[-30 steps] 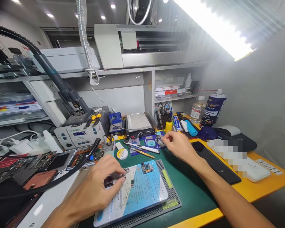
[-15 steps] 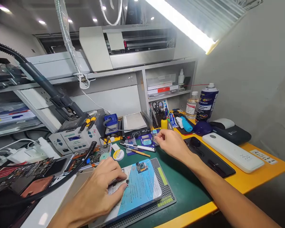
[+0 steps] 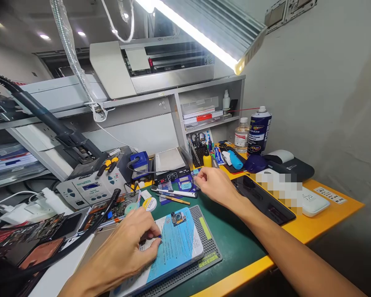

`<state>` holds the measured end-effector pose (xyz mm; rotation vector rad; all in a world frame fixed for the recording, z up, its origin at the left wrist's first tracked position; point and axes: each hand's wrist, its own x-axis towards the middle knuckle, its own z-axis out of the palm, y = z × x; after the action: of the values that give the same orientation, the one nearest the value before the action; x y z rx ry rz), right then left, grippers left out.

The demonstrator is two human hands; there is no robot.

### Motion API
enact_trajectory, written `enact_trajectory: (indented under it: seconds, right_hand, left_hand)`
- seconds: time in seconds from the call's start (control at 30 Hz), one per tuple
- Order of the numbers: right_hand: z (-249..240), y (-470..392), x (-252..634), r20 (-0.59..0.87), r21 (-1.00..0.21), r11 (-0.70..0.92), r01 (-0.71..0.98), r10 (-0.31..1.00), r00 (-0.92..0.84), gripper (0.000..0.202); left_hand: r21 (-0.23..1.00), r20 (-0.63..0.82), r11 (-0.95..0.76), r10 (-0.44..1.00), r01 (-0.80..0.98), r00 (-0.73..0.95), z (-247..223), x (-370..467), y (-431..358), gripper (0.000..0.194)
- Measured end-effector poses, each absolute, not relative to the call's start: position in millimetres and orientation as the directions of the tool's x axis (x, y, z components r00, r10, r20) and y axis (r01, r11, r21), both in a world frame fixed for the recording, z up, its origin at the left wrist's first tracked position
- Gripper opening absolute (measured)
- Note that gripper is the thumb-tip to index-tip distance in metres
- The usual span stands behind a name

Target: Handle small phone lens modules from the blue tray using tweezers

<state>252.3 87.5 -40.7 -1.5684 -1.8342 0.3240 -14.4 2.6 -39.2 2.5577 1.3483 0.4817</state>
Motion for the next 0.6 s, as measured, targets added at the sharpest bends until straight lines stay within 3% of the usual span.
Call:
enact_trajectory:
  seconds: [0.23,0.37,0.47,0.6]
  right_hand:
    - [-35.8,81.1,250.4,0.254,-0.789,0.257,0.558,0.963,-0.084,0.026]
    - [-30.4,62.8,236.0,0.062,-0.917,0.193,0.348,0.933,-0.354,0.033]
    - [-29.9,45.4,219.4,-0.077,-0.975,0.064,0.214,0.805,-0.588,0.028]
    - [-33.7,31.4,203.2,-0.178,-0.984,-0.108,0.145,0.712,-0.679,0.02]
  left_hand:
    - [0.319,0.299,-0.595,0.802,0.738,0.517,-39.6,-16.5,2.8,0.008]
    - [0.328,0.416,-0.642,0.756,0.693,0.505,-33.9,-18.6,6.6,0.007]
    - [0.32,0.492,-0.676,0.717,0.663,0.494,-29.5,-18.9,7.7,0.007]
    - [0.295,0.54,-0.7,0.684,0.651,0.49,-24.3,-16.9,4.7,0.005]
